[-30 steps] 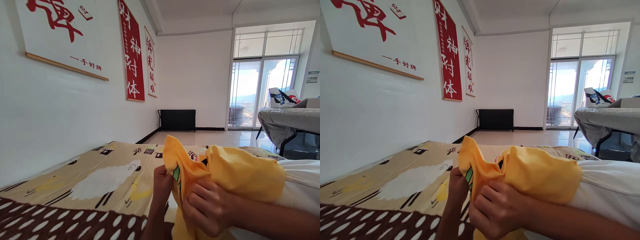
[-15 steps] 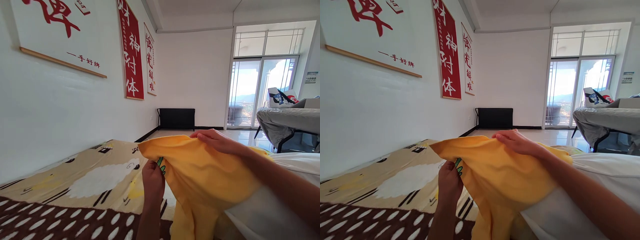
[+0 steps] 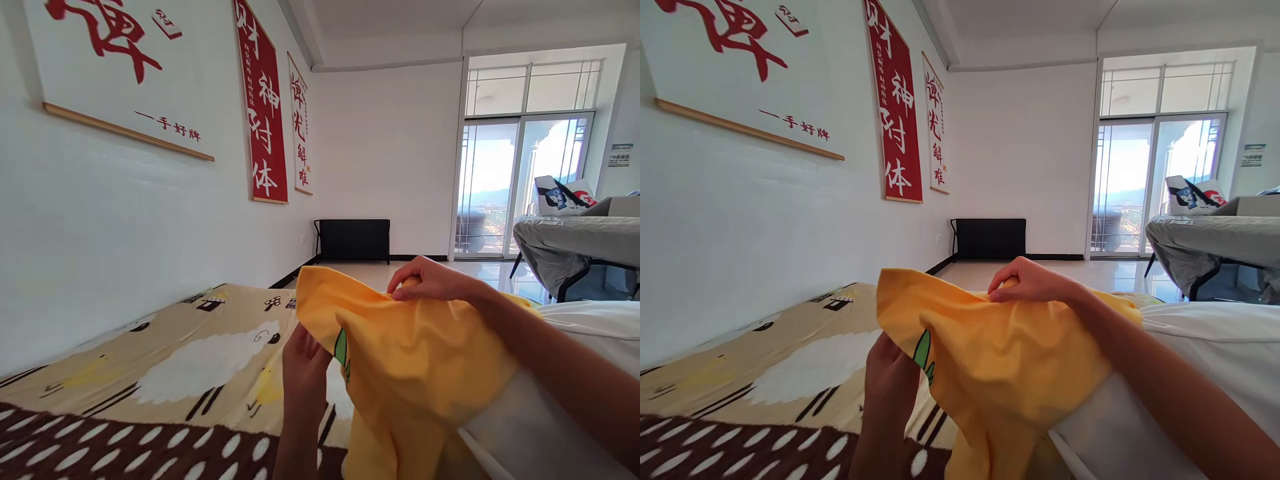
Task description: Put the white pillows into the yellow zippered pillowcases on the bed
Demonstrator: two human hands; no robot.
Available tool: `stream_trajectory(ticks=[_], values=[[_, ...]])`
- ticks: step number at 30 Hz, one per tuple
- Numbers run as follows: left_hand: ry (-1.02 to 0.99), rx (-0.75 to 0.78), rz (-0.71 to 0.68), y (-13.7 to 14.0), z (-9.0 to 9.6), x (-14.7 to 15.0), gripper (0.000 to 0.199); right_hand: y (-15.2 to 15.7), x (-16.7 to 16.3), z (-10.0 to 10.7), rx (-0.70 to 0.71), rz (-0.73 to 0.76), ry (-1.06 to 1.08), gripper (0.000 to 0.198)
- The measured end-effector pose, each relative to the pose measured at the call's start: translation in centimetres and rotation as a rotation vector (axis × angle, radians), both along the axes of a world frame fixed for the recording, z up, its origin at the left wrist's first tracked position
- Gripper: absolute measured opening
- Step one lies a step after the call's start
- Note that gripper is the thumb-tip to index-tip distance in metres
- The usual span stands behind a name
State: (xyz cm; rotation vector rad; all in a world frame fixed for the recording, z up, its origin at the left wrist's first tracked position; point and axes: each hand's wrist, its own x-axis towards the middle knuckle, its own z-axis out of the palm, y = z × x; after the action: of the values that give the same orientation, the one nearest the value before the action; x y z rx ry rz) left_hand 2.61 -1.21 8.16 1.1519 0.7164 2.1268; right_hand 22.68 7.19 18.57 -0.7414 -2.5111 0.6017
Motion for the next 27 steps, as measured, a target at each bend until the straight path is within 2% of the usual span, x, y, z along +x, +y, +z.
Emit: stream_trajectory(ticks=[3, 6, 9, 11, 13, 15, 17, 19, 21, 23, 25, 27], values=[[0.054, 0.006, 0.113, -0.5, -0.2, -0.3, 0.028, -0.6, -0.4, 0.8, 0.063, -0.02, 0.066, 0.03], [0.075, -0.048, 0.193, -0.6, -0.7, -0.8, 0.024, -1.0, -0.7, 1.7, 0.176, -0.12, 0.153, 0.034], [0.037, -0.106, 0.113, -0.6, -0.8, -1.3, 0.024, -1.7, -1.0, 2.2, 0.287, -0.213, 0.202, 0.041], [0.009, -0.103, 0.033, -0.9, -0.6, -1.3, 0.028, -2.5, -1.2, 2.3, 0.353, -0.221, 0.159, 0.043], [-0.012, -0.066, -0.007, -1.2, -0.4, -1.0, 0.033, -3.5, -1.5, 2.3, 0.404, -0.158, 0.079, 0.039], [-0.041, -0.026, -0.002, -1.6, -0.3, -0.6, 0.034, -4.6, -1.8, 2.4, 0.429, -0.03, 0.002, 0.034], [-0.091, -0.019, 0.025, -1.8, -0.4, 0.0, 0.03, -5.4, -2.3, 2.6, 0.413, 0.102, -0.055, 0.03], [-0.145, -0.039, 0.057, -1.7, -0.8, 0.5, 0.024, -5.7, -2.8, 2.8, 0.389, 0.154, -0.078, 0.021], [-0.175, -0.058, 0.094, -1.6, -1.3, 0.8, 0.016, -5.7, -3.3, 2.9, 0.392, 0.1, -0.037, 0.016], [-0.176, -0.063, 0.12, -1.5, -1.8, 1.0, 0.013, -5.6, -3.6, 3.0, 0.408, -0.015, 0.07, 0.017], [-0.174, -0.06, 0.126, -1.3, -2.1, 0.9, 0.017, -5.8, -3.7, 3.1, 0.4, -0.117, 0.187, 0.017], [-0.144, -0.044, 0.107, -0.9, -2.3, 0.6, 0.023, -6.3, -3.7, 3.1, 0.357, -0.155, 0.254, 0.017]])
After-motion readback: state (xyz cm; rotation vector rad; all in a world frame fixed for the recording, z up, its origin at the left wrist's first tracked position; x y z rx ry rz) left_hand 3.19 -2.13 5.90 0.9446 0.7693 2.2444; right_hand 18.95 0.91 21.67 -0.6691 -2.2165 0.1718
